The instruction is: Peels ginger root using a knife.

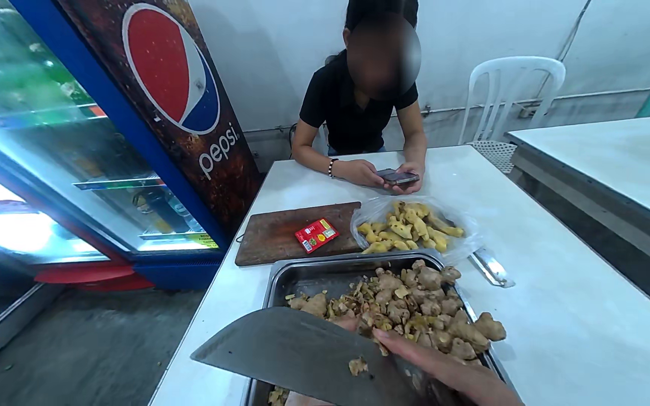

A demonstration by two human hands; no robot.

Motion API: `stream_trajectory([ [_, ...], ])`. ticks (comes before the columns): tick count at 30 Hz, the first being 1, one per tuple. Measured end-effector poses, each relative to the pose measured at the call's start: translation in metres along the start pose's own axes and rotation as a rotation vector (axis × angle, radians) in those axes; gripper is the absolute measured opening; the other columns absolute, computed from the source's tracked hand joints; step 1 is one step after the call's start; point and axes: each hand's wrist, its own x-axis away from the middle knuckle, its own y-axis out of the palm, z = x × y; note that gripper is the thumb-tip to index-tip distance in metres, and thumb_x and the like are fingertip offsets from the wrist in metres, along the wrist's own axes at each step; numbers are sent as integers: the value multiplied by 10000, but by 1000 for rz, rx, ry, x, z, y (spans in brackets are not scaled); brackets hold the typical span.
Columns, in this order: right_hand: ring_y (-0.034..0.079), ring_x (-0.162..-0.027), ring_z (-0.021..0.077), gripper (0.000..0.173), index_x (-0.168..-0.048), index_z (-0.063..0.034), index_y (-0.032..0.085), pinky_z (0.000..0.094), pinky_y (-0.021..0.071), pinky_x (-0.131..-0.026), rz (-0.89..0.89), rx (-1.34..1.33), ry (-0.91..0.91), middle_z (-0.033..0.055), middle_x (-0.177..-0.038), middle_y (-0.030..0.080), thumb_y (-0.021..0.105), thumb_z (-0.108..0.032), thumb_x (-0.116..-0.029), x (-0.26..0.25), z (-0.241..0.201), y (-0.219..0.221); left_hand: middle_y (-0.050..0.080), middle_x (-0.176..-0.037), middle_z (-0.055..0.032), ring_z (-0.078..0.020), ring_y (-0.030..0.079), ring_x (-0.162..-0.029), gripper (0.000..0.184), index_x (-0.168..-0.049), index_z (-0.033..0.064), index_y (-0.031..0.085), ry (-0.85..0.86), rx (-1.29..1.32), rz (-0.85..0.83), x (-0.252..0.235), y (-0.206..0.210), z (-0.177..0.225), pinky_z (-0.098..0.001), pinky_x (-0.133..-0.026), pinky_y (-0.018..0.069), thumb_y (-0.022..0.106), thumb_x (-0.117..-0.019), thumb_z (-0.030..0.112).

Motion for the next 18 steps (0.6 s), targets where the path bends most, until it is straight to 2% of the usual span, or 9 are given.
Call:
stream_trajectory([
  [2, 567, -1320, 107, 552, -1451, 41, 529, 308, 461, -1121, 6, -69, -30, 144, -1474, 566, 627, -291, -1021, 0, 2, 2, 712, -1161, -25, -112, 687, -1065, 224, -1231, 74, 604, 15, -33, -45, -5, -3, -2, -290, -932, 573, 549, -1013, 70],
  [4, 566, -1324, 115, 564, -1456, 34, 527, 317, 471, -1110, 6, -82, -11, 145, -1481, 560, 629, -304, -1018, 2, 1, 3, 705, -1214, -96, -190, 674, -1144, 280, -1274, 29, 597, 67, -58, -126, -12, -10, -6, -351, -970, 558, 585, -1005, 106],
  [7, 632, -1109, 19, 569, -1467, -18, 539, 230, 527, -940, 45, -93, 42, 104, -1482, 561, 648, -332, -1005, 4, 1, 6, 690, -1254, -129, -222, 661, -1179, 327, -1316, 4, 562, 165, -136, -144, -17, -7, -9, -376, -982, 554, 581, -997, 75],
  [9, 623, -1099, 16, 596, -1486, -2, 505, 220, 531, -924, 53, -125, 47, 111, -1500, 536, 632, -344, -1013, 3, 2, 10, 688, -1260, -122, -217, 662, -1178, 357, -1337, -34, 521, 211, -206, -92, -16, 0, -8, -381, -992, 552, 562, -990, 36],
  [11, 572, -1281, 93, 639, -1507, 50, 445, 278, 489, -1059, 25, -133, 23, 165, -1552, 467, 609, -338, -1027, 2, 4, 11, 688, -1255, -117, -203, 661, -1168, 365, -1340, -54, 530, 227, -251, -98, -18, 2, -6, -373, -998, 546, 566, -996, 64],
  [13, 539, -1359, 157, 627, -1482, 68, 472, 347, 460, -1131, 32, -100, -6, 179, -1523, 505, 617, -333, -1023, 3, 5, 11, 683, -1263, -118, -202, 655, -1179, 372, -1345, -25, 565, 187, -207, -167, -21, -2, -5, -364, -1000, 544, 577, -1016, 149],
  [16, 566, -1345, 174, 580, -1456, 16, 542, 379, 479, -1120, 52, 3, -22, 151, -1460, 582, 645, -335, -1007, 5, 2, 9, 670, -1285, -101, -189, 657, -1171, 381, -1376, 10, 553, 44, -101, -229, -19, -12, -8, -347, -966, 561, 540, -1047, 201],
  [18, 567, -1345, 172, 550, -1452, 3, 554, 371, 477, -1117, 54, 31, -29, 142, -1441, 601, 633, -323, -1016, 5, 1, 8, 666, -1290, -101, -186, 656, -1167, 398, -1385, 17, 554, 15, -62, -262, -19, -12, -8, -341, -965, 560, 541, -1050, 231],
])
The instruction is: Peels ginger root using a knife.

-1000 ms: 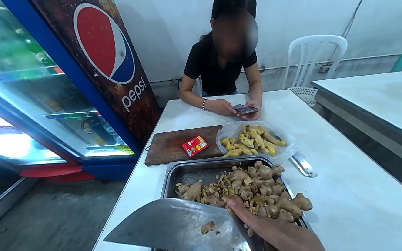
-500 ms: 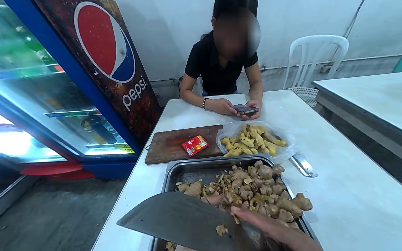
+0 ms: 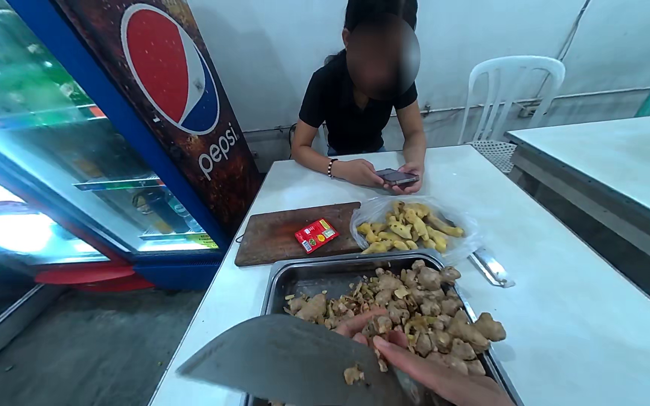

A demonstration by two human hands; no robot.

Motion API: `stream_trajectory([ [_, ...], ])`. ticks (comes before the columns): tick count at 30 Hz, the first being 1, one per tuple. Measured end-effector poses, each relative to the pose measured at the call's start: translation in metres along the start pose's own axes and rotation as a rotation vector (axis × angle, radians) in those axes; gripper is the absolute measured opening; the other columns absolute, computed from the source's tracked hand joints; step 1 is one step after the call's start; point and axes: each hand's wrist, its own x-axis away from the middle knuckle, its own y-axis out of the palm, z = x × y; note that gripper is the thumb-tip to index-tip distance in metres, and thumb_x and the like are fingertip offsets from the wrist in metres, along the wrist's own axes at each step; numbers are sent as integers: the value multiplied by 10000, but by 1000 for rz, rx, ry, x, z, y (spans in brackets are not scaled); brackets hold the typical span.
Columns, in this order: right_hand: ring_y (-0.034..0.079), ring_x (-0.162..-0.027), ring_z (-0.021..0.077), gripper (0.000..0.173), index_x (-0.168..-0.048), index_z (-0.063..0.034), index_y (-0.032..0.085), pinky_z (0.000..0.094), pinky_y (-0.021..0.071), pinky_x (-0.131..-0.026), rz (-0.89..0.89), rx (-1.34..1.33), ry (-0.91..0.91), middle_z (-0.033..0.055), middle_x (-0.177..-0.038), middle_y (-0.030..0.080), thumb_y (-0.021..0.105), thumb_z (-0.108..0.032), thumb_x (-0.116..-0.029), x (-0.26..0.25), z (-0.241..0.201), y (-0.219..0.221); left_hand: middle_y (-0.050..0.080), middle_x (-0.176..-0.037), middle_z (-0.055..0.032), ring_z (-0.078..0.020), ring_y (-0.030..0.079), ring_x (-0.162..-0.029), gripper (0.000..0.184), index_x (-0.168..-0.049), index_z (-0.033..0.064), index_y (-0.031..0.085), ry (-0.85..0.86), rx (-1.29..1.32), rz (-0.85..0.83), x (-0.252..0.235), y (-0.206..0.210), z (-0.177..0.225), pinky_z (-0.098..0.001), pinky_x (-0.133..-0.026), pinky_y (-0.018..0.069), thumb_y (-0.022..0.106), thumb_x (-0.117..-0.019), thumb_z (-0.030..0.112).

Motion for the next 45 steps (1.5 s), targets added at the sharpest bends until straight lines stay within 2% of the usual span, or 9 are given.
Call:
stream_trajectory([
  [4, 640, -1193, 91, 559, -1470, -27, 542, 310, 526, -1016, 28, -27, 32, 113, -1426, 615, 632, -340, -1016, 2, 3, 2, 667, -1292, -129, -205, 656, -1179, 418, -1384, -16, 549, 72, 24, 9, -5, 13, 5, -352, -990, 552, 583, -1024, 193],
  [8, 679, -782, 55, 649, -1426, 27, 396, 285, 597, -694, 74, -134, 147, 105, -1156, 677, 693, -334, -976, 3, -1, 7, 595, -1395, -122, -175, 613, -1221, 452, -1448, -73, 463, 170, -215, 14, -7, 12, 9, -358, -1030, 517, 476, -1050, 139],
  [11, 657, -805, 29, 920, -1609, 36, 118, 267, 608, -725, -29, -180, 146, 184, -1494, 455, 669, -362, -988, 0, -1, 0, 576, -1430, -121, -168, 595, -1254, 461, -1439, -87, 467, 165, -308, -8, -6, 14, 13, -360, -1066, 493, 424, -1089, 210],
  [15, 616, -914, -26, 884, -1629, -4, 144, 200, 549, -798, -159, -176, 117, 177, -1659, 248, 589, -457, -1015, -3, 0, -10, 600, -1395, -29, -57, 581, -1222, 454, -1431, -29, 508, 162, -382, -36, -7, 15, 17, -277, -1045, 483, 424, -1094, 264],
  [22, 611, -852, -1, 835, -1615, -21, 250, 209, 534, -779, -126, -74, 123, 185, -1423, 563, 621, -446, -1000, -3, 2, -10, 622, -1347, -6, -23, 590, -1182, 501, -1399, -27, 533, 210, -490, -16, -9, 13, 13, -266, -1041, 487, 411, -1094, 352],
  [27, 648, -1089, 65, 759, -1599, -44, 326, 264, 528, -941, -67, 31, 61, 176, -1529, 493, 615, -427, -1011, -3, 8, -5, 635, -1319, -7, -57, 601, -1177, 464, -1403, -12, 528, 233, -342, 28, -8, 15, 4, -283, -1023, 501, 389, -1102, 313],
  [41, 602, -1267, 126, 692, -1538, 53, 388, 319, 489, -1078, 36, -40, 1, 215, -1502, 510, 593, -372, -1033, -7, 18, 2, 621, -1372, -63, -104, 623, -1194, 378, -1374, -77, 510, 358, -222, 295, 2, 46, -8, -306, -1033, 519, 401, -1013, -65],
  [43, 625, -1058, -35, 681, -1550, 50, 352, 198, 535, -926, 33, -118, 88, 114, -1454, 564, 548, -371, -1052, -5, 5, -1, 635, -1352, -37, -76, 654, -1125, 382, -1416, -78, 464, 325, -282, 304, 5, 51, -3, -284, -981, 550, 452, -1041, -7],
  [45, 515, -665, -53, 692, -1550, 47, 332, 169, 469, -584, 27, -231, 176, -8, -1065, 663, 504, -412, -1062, -4, 0, -4, 606, -1355, -63, -63, 657, -1039, 432, -1450, -104, 386, 292, -343, 278, 4, 50, 0, -268, -907, 563, 472, -1050, 35],
])
